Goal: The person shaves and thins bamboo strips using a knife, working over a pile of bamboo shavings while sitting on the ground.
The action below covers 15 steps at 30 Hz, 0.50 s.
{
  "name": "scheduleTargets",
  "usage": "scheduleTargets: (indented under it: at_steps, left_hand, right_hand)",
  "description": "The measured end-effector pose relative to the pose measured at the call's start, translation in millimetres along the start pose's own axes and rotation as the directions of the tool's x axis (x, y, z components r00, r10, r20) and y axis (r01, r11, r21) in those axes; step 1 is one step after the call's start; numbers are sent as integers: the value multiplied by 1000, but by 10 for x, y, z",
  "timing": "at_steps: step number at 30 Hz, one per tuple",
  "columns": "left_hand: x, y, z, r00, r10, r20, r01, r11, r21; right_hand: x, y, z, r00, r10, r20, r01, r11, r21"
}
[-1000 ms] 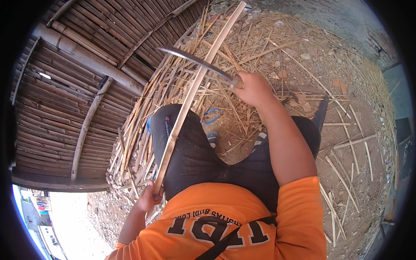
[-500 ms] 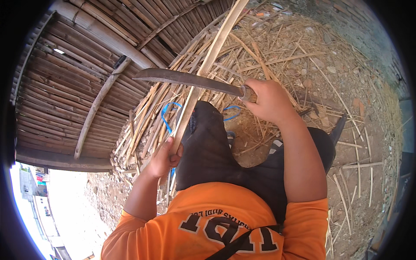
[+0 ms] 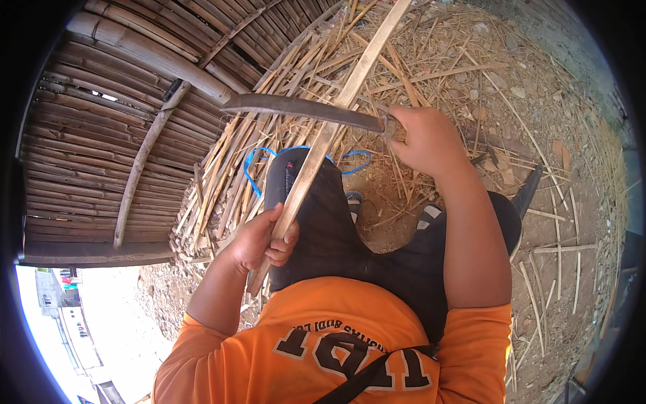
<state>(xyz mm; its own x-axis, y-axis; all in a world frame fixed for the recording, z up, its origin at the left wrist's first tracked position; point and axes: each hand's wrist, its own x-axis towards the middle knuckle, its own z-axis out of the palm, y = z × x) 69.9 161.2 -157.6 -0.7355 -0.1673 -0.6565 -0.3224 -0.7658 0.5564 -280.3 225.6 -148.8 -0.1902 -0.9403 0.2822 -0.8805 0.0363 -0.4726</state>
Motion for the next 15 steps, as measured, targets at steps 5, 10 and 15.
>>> scheduleTargets:
  at_steps: [5, 10, 15]
  left_hand:
    - [68, 33, 62, 998, 63, -25, -62, 996, 58]
    - [111, 228, 153, 977, 154, -151, -89, 925, 368]
    - [125, 660, 501, 947, 191, -257, 7, 791, 612]
  right_hand:
    - [-3, -10, -36, 999, 27, -18, -26, 998, 60]
    - [10, -89, 145, 980, 182, -78, -132, 894, 428]
    - [141, -306, 353, 869, 492, 58, -117, 89, 989]
